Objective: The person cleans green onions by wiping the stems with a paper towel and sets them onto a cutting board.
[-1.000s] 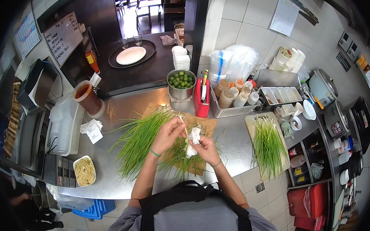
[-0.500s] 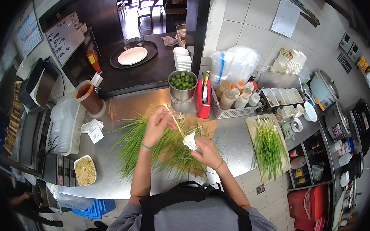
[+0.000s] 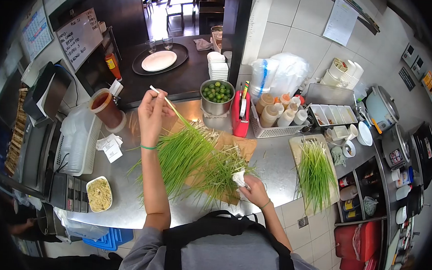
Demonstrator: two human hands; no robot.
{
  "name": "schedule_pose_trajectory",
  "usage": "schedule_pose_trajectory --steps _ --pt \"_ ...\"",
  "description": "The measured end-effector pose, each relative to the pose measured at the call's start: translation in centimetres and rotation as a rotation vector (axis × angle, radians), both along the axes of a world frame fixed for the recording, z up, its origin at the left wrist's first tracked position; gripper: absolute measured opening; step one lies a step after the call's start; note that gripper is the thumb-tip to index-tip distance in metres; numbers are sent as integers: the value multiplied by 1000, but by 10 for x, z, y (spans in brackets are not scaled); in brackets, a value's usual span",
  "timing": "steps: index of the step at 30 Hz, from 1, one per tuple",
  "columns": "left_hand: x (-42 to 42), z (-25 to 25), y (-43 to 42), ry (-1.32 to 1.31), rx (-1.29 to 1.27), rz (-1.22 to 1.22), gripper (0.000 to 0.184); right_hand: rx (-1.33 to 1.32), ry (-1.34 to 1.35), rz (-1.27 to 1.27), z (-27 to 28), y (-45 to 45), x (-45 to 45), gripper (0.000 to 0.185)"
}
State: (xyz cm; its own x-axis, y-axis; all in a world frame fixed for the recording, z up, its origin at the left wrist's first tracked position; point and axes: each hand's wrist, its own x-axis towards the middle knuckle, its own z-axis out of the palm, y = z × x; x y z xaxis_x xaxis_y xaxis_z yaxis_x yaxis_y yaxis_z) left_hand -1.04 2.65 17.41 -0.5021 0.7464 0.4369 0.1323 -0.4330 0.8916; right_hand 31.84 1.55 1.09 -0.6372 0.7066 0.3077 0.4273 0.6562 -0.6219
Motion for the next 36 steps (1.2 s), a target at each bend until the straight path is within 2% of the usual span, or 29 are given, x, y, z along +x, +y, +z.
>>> schedule_pose_trajectory --steps 2,5,6,9,12,15,16,19,23,27,28,31,32,35,36 --pt "-1 4 0 22 -27 -41 15 -95 42 -42 -13 3 7 24" --pt "12 7 0 22 -61 -139 13 -249 276 -179 25 6 -6 21" --pt "17 4 2 28 -83 -179 13 -219 398 -180 42 6 -15 25" --pt "38 -1 7 51 -161 -304 12 -40 419 -204 50 27 -31 27" --pt "62 -11 13 93 -263 -435 13 -199 647 -192 67 35 -63 26" --pt "81 -17 16 141 -308 -478 14 -595 977 68 85 31 -87 26" --pt "83 -22 18 165 -295 -461 14 -573 936 112 84 29 -88 28" --pt "80 -28 23 146 -265 -462 15 -784 842 148 81 24 -84 33" --pt "80 -24 19 1 -281 -512 16 -897 1101 145 86 23 -91 32" --pt "84 -25 18 3 -315 -524 17 -626 1114 -29 95 25 -97 28" --pt "86 -26 18 3 -322 -532 17 -639 1045 21 88 30 -95 27" --pt "90 -30 19 3 -331 -542 16 -735 884 36 81 36 -97 25" --pt "89 -31 20 -1 -328 -536 16 -869 879 38 83 33 -95 24" --pt "85 -36 23 9 -310 -525 15 -1216 1093 124 101 26 -91 32" --pt "84 -37 24 16 -303 -523 15 -1218 1103 138 99 27 -90 33"
